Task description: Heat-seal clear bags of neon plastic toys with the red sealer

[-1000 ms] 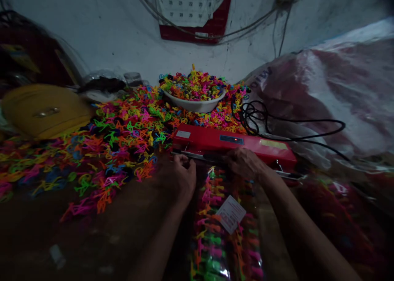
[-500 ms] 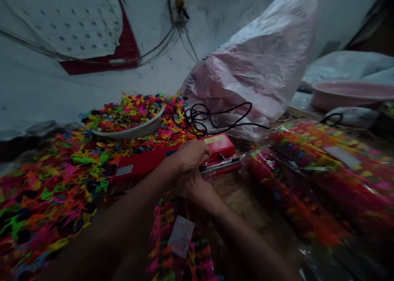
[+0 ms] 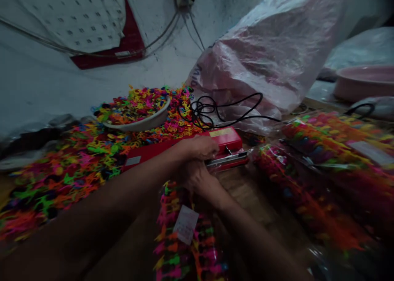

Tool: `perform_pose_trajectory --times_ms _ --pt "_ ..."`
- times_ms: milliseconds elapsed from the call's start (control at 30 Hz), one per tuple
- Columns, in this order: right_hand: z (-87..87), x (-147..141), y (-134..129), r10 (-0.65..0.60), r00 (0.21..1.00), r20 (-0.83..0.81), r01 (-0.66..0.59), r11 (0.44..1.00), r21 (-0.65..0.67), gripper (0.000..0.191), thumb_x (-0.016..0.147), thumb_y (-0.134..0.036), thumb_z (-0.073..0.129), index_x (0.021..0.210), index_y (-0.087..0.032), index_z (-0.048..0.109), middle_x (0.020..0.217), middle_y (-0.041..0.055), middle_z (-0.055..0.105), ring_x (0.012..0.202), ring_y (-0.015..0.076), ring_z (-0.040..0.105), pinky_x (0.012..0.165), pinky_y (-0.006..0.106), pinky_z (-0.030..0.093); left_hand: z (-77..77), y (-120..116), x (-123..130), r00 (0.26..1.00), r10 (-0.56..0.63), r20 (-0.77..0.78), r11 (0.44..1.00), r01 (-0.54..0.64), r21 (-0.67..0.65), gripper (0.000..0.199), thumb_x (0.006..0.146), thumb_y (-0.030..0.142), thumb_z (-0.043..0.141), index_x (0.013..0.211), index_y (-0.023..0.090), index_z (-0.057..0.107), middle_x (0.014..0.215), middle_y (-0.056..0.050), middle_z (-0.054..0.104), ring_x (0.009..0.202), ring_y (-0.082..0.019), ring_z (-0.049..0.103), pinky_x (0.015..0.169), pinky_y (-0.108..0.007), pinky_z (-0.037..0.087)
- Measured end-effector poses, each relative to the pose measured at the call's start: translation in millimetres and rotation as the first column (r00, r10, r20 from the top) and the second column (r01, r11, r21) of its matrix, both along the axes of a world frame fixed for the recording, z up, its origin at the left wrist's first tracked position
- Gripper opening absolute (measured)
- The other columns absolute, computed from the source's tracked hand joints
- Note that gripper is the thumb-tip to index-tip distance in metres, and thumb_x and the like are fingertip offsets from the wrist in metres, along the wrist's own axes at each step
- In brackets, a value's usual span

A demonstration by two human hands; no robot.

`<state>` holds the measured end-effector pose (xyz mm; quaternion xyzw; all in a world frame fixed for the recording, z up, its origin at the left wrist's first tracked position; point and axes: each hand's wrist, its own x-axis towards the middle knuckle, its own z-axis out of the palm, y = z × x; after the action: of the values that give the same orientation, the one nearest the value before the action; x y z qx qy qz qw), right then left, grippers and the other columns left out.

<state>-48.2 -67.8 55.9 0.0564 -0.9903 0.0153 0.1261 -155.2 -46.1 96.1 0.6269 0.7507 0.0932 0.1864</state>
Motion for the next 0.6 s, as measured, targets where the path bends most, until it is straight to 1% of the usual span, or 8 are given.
perform_pose_trajectory --times_ms 100,167,233,300,367,467,533,600 --pt "7.0 -12 2 -0.130 0.970 0.205 0.173 0.963 -0.207 0.027 0.090 -0.021 0.042 0.093 -0.016 0.069 0.088 0.0115 0.067 0.081 0.0240 0.063 0.071 0.032 0.047 28.9 -51 -37 0.980 0.179 0.090 0.977 -0.187 0.098 0.013 0.061 0.008 0.065 0.054 0.019 0.062 0.052 0.000 0.051 0.049 -0.012 0.037 0.049 -0.023 0.023" --pt "8.9 -18 5 -0.156 0.960 0.232 0.225 0.924 -0.309 0.031 0.090 -0.032 0.042 0.086 -0.020 0.070 0.083 0.0088 0.068 0.079 0.0225 0.064 0.068 0.029 0.043 48.0 -113 -59 0.879 0.325 0.349 0.900 -0.400 0.170 0.004 0.065 0.018 0.069 0.065 0.017 0.065 0.060 -0.002 0.058 0.053 -0.013 0.047 0.050 -0.022 0.033" --pt "9.1 -21 8 -0.154 0.963 0.222 0.225 0.912 -0.344 0.032 0.089 -0.035 0.041 0.083 -0.021 0.070 0.082 0.0075 0.068 0.079 0.0207 0.064 0.064 0.026 0.039 56.0 -188 -67 0.791 0.400 0.462 0.803 -0.546 0.238 0.013 0.075 0.030 0.062 0.076 0.018 0.063 0.087 -0.004 0.066 0.074 -0.018 0.060 0.058 -0.025 0.046" --pt "7.8 -22 11 -0.144 0.961 0.234 0.222 0.910 -0.352 0.031 0.088 -0.035 0.042 0.081 -0.021 0.069 0.078 0.0062 0.068 0.077 0.0190 0.064 0.058 0.025 0.033 46.6 -258 -57 0.486 0.309 0.818 0.528 -0.803 0.277 0.010 0.072 0.028 0.064 0.073 0.020 0.059 0.097 -0.003 0.066 0.098 -0.023 0.060 0.069 -0.031 0.053" --pt "5.2 -23 13 -0.142 0.961 0.237 0.221 0.911 -0.349 0.032 0.089 -0.035 0.041 0.078 -0.020 0.068 0.074 0.0053 0.066 0.073 0.0176 0.062 0.056 0.025 0.029 21.7 -310 -34 0.261 0.286 0.922 0.300 -0.938 0.173 0.015 0.057 0.019 0.070 0.064 0.019 0.057 0.086 -0.004 0.067 0.093 -0.025 0.064 0.059 -0.029 0.055" --pt "1.0 -25 13 -0.149 0.961 0.233 0.223 0.915 -0.335 0.034 0.090 -0.036 0.040 0.076 -0.020 0.067 0.070 0.0043 0.064 0.068 0.0161 0.060 0.055 0.026 0.026 -23.3 -339 4 0.010 0.108 0.994 0.165 -0.986 -0.008 0.014 0.058 0.014 0.068 0.068 0.020 0.059 0.091 -0.008 0.068 0.103 -0.026 0.062 0.056 -0.023 0.054" --pt "0.1 -27 11 -0.166 0.956 0.243 0.239 0.919 -0.312 0.035 0.090 -0.037 0.040 0.075 -0.019 0.066 0.070 0.0046 0.063 0.069 0.0162 0.059 0.055 0.026 0.026 -41.1 -331 20 -0.047 -0.074 0.996 0.154 -0.987 -0.035 0.010 0.062 0.014 0.064 0.069 0.020 0.060 0.099 -0.008 0.067 0.110 -0.024 0.059 0.069 -0.026 0.057" --pt "1.4 -28 9 -0.180 0.949 0.257 0.253 0.924 -0.286 0.033 0.090 -0.036 0.041 0.077 -0.019 0.066 0.071 0.0047 0.063 0.071 0.0164 0.059 0.056 0.025 0.027 -41.8 -310 24 -0.032 -0.246 0.969 0.150 -0.989 0.006 0.009 0.066 0.013 0.060 0.073 0.019 0.060 0.105 -0.007 0.066 0.113 -0.022 0.057 0.084 -0.029 0.055"
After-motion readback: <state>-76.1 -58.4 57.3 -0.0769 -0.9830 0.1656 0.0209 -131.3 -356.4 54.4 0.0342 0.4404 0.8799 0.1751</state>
